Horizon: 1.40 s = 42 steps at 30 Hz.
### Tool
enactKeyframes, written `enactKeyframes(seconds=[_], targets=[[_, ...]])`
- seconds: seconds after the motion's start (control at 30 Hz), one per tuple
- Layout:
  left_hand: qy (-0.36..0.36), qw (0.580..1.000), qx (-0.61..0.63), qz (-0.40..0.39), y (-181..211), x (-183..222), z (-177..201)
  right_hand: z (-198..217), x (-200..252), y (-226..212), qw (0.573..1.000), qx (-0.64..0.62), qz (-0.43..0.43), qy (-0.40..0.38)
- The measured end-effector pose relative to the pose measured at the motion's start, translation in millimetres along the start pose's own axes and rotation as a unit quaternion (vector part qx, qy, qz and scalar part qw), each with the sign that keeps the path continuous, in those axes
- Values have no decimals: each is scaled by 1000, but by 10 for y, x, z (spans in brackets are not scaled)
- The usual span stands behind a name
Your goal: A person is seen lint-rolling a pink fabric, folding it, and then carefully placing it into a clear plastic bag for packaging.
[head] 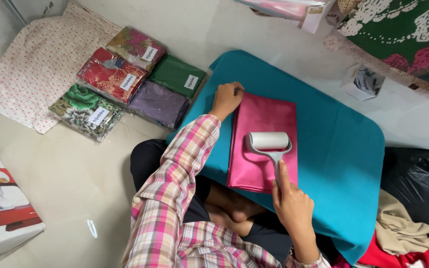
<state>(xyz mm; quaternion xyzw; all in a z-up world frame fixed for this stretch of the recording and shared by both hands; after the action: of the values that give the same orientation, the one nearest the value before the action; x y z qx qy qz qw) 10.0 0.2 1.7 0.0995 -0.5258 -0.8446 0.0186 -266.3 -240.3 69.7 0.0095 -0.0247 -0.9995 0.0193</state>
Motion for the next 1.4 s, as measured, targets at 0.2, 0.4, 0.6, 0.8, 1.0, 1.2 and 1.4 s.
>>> enactKeyframes(seconds=[0.2,0.4,0.6,0.8,1.0,1.2,1.4], targets=[[48,994,66,79,-150,-93,-103,-31,11,-3,1000,2,11,17],[87,979,-166,-75,180,207,-121,-14,16,-5,1000,1,6,16],[58,909,-388,-142,-192,834,-765,231,-355,113,999,-3,-14,42],[84,926,-337,-152,-252,887,-758,-50,-1253,72,994,-2,3,113],[55,923,-347,-156,-365,832,-757,-68,-586,184,996,16,1,88],[-78,915,-382,-103,-51,847,-489,301,690,438,999,8,-38,-25],[-92,921,-350,-146,208,1275,-117,425,472,383,995,-47,50,78]])
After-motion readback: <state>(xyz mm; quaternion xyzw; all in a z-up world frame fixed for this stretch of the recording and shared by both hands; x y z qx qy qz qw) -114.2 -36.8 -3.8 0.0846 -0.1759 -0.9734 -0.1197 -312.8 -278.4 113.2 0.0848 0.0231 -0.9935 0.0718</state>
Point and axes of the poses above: each hand's wrist, its own x-axis away from the middle knuckle, its own z-axis out of the back of the hand, y = z × x, the point moved 2 cm from there along -x, towards the middle knuckle, and after that the axes turned 4 degrees about y, right-handed, at the moved point
